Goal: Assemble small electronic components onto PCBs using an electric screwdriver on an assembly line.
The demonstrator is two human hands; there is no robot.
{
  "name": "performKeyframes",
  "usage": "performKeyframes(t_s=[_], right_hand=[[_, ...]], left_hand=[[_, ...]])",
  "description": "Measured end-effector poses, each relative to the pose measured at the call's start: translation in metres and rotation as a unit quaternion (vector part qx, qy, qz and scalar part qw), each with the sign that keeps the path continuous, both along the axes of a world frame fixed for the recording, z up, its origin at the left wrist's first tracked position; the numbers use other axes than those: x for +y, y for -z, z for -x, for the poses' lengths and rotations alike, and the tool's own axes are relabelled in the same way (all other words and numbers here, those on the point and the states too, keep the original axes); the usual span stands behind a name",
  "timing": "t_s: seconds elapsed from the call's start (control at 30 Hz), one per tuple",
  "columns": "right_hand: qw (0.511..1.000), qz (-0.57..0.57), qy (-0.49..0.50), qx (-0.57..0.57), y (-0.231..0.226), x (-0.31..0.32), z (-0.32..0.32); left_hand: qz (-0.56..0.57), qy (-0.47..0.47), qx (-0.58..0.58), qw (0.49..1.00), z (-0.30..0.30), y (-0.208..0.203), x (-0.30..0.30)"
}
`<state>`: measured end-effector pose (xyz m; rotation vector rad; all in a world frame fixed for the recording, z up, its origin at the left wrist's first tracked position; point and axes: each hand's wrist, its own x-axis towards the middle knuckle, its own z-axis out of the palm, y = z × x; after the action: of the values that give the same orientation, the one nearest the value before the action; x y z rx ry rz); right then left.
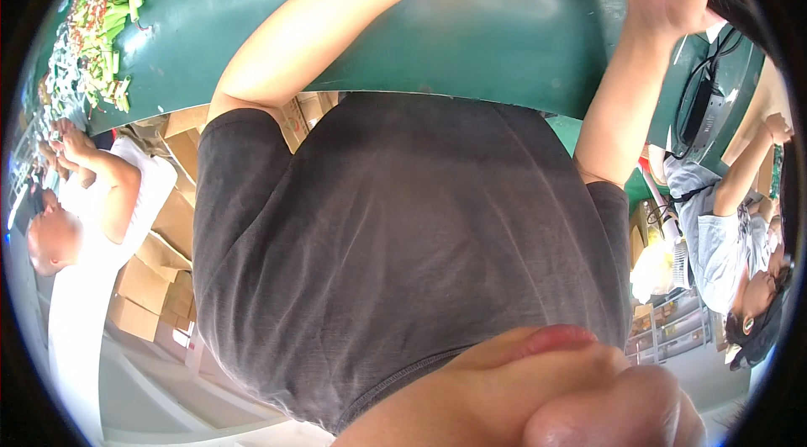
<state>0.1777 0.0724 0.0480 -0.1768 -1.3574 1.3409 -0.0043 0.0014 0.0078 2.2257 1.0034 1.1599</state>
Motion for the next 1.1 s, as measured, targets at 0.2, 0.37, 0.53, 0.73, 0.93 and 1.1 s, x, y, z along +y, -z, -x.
performKeyframes(t_s=[0.2,0.37,0.53,0.73,0.93,1.1], right_hand=[[0.986,0.138,0.088,0.015,0.024,0.026,-0.053],[0.992,0.094,0.084,0.001,0.011,0.019,-0.057],[0.997,-0.036,0.043,-0.059,0.004,-0.002,-0.027],[0.987,-0.136,0.023,-0.078,-0.008,-0.011,-0.010],[0.989,-0.122,0.074,-0.046,0.007,-0.003,-0.016],[0.969,-0.049,0.240,-0.009,-0.012,0.022,-0.063]], left_hand=[[0.012,0.034,-0.022,0.999,0.012,0.004,0.000],[-0.017,0.033,-0.003,0.999,0.013,0.003,0.001],[0.018,0.021,0.001,1.000,0.010,0.002,-0.001],[0.005,0.017,0.008,1.000,0.010,0.001,-0.001],[0.017,0.018,0.012,1.000,0.011,0.000,-0.001],[-0.016,0.018,0.025,0.999,0.013,0.004,-0.001]])
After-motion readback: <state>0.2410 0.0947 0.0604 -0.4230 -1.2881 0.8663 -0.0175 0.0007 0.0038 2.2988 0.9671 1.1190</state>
